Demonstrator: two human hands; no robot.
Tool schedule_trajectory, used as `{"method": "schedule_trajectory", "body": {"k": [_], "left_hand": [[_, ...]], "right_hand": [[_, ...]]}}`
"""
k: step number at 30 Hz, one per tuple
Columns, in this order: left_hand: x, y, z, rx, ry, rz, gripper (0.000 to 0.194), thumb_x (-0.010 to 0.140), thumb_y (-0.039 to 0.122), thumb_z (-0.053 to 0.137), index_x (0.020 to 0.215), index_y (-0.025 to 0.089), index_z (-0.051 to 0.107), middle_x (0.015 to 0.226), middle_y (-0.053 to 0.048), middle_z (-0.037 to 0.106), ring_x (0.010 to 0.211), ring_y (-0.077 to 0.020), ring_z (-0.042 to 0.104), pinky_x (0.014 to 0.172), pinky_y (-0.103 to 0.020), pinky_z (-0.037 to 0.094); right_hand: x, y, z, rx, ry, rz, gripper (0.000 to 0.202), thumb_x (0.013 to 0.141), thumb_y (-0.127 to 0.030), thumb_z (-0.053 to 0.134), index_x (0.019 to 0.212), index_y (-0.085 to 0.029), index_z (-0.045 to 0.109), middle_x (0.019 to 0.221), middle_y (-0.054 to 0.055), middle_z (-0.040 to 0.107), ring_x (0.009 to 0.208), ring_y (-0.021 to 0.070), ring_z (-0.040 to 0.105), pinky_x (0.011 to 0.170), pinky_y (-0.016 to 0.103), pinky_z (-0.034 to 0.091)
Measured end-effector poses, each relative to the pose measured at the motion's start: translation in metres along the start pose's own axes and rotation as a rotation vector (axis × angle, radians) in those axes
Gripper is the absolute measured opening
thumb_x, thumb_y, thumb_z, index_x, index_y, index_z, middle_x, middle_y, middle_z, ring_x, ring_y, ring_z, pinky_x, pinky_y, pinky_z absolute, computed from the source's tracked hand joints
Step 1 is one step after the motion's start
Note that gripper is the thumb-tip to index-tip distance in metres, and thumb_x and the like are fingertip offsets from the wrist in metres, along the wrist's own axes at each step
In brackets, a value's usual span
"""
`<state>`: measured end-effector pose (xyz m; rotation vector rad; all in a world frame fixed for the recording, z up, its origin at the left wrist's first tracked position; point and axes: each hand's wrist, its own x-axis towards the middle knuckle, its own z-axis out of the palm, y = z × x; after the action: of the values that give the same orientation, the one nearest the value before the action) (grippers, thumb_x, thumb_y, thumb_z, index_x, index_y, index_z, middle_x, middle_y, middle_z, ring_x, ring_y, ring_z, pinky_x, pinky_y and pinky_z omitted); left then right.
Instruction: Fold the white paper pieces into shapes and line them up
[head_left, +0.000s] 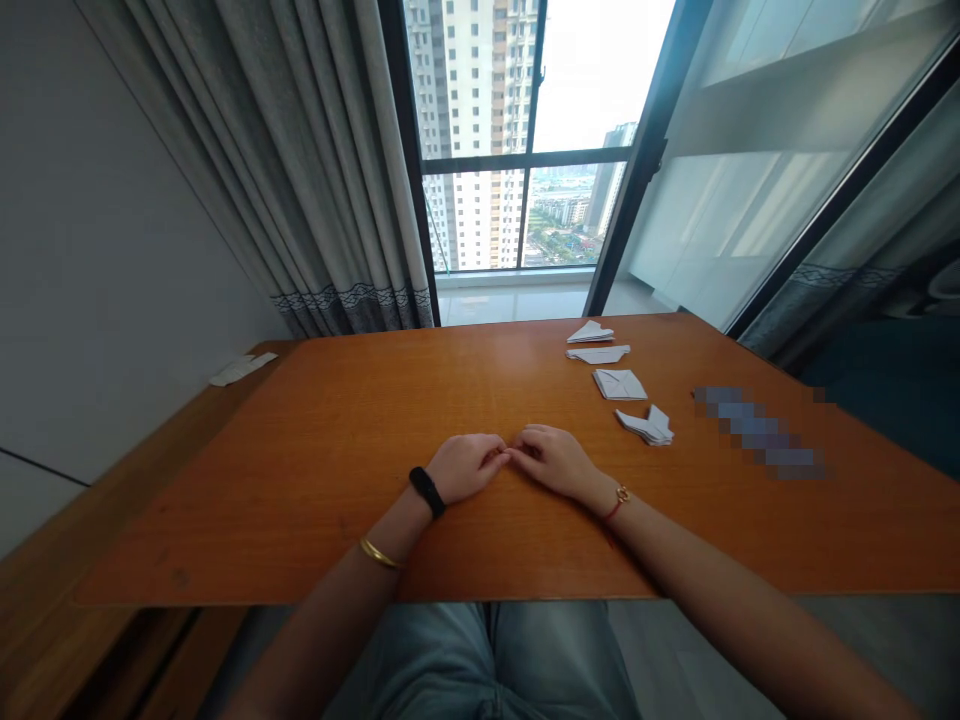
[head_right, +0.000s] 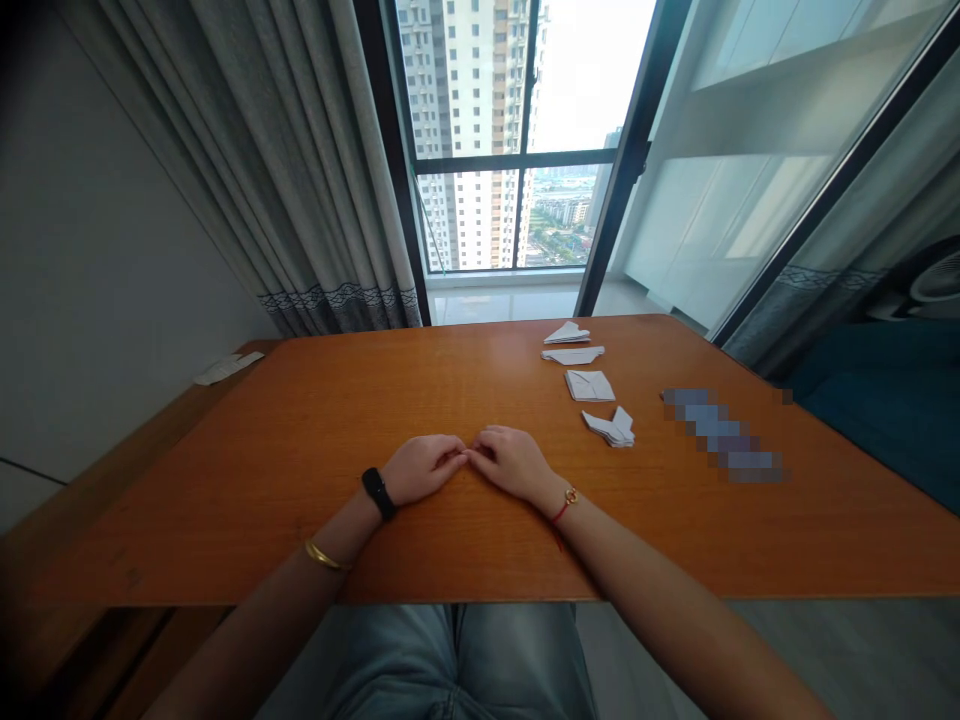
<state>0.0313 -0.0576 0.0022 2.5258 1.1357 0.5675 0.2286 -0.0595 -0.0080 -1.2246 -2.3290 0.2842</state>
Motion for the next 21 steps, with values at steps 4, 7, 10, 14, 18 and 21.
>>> {"method": "schedule_trajectory", "body": {"k": [4, 7, 10, 14, 18, 21], "left_hand": [[0.003, -0.004, 0.0, 0.013, 0.069, 0.006, 0.017, 0.087, 0.027, 0.05, 0.078, 0.019, 0.062, 0.072, -0.002, 0.061, 0.07, -0.0162, 0.054, 0.068, -0.027, 0.038], [0.004, -0.011, -0.002, 0.028, 0.1, -0.018, 0.018, 0.087, 0.025, 0.048, 0.075, 0.018, 0.059, 0.071, -0.002, 0.059, 0.068, -0.0161, 0.052, 0.066, -0.027, 0.037], [0.003, -0.017, -0.004, 0.034, 0.114, -0.038, 0.021, 0.088, 0.026, 0.045, 0.072, 0.018, 0.056, 0.069, -0.002, 0.057, 0.066, -0.0158, 0.05, 0.063, -0.028, 0.036], [0.003, -0.018, -0.003, 0.016, 0.092, -0.026, 0.021, 0.087, 0.026, 0.048, 0.07, 0.018, 0.056, 0.068, -0.001, 0.056, 0.065, -0.0152, 0.05, 0.063, -0.027, 0.037], [0.003, -0.015, -0.004, -0.016, 0.08, -0.018, 0.021, 0.087, 0.029, 0.048, 0.071, 0.018, 0.056, 0.068, -0.001, 0.056, 0.065, -0.0149, 0.049, 0.061, -0.027, 0.036], [0.002, -0.014, -0.005, -0.032, 0.076, -0.03, 0.022, 0.087, 0.03, 0.048, 0.069, 0.018, 0.054, 0.068, -0.001, 0.054, 0.065, -0.0146, 0.049, 0.06, -0.026, 0.035]], "right_hand": [[0.014, -0.009, -0.005, -0.132, -0.065, -0.035, 0.018, 0.089, -0.026, 0.052, 0.079, -0.018, 0.065, 0.078, 0.004, 0.067, 0.071, 0.0154, 0.059, 0.064, 0.025, 0.036], [0.026, -0.015, -0.005, -0.162, -0.085, -0.046, 0.018, 0.089, -0.023, 0.052, 0.079, -0.018, 0.066, 0.08, 0.005, 0.068, 0.071, 0.0156, 0.059, 0.063, 0.026, 0.034], [0.03, -0.017, 0.001, -0.159, -0.075, -0.042, 0.021, 0.091, -0.024, 0.049, 0.084, -0.017, 0.067, 0.084, 0.006, 0.068, 0.074, 0.016, 0.06, 0.066, 0.026, 0.036], [0.024, -0.013, 0.008, -0.143, -0.058, -0.058, 0.026, 0.093, -0.031, 0.048, 0.084, -0.016, 0.067, 0.08, 0.006, 0.067, 0.074, 0.0161, 0.058, 0.068, 0.027, 0.036], [0.02, -0.008, 0.009, -0.097, -0.011, -0.069, 0.019, 0.091, -0.029, 0.054, 0.085, -0.016, 0.067, 0.079, 0.005, 0.065, 0.075, 0.016, 0.055, 0.07, 0.027, 0.037], [0.021, -0.008, 0.008, -0.056, -0.016, -0.065, 0.02, 0.091, -0.03, 0.054, 0.085, -0.016, 0.067, 0.079, 0.005, 0.065, 0.075, 0.0156, 0.054, 0.071, 0.027, 0.037]]}}
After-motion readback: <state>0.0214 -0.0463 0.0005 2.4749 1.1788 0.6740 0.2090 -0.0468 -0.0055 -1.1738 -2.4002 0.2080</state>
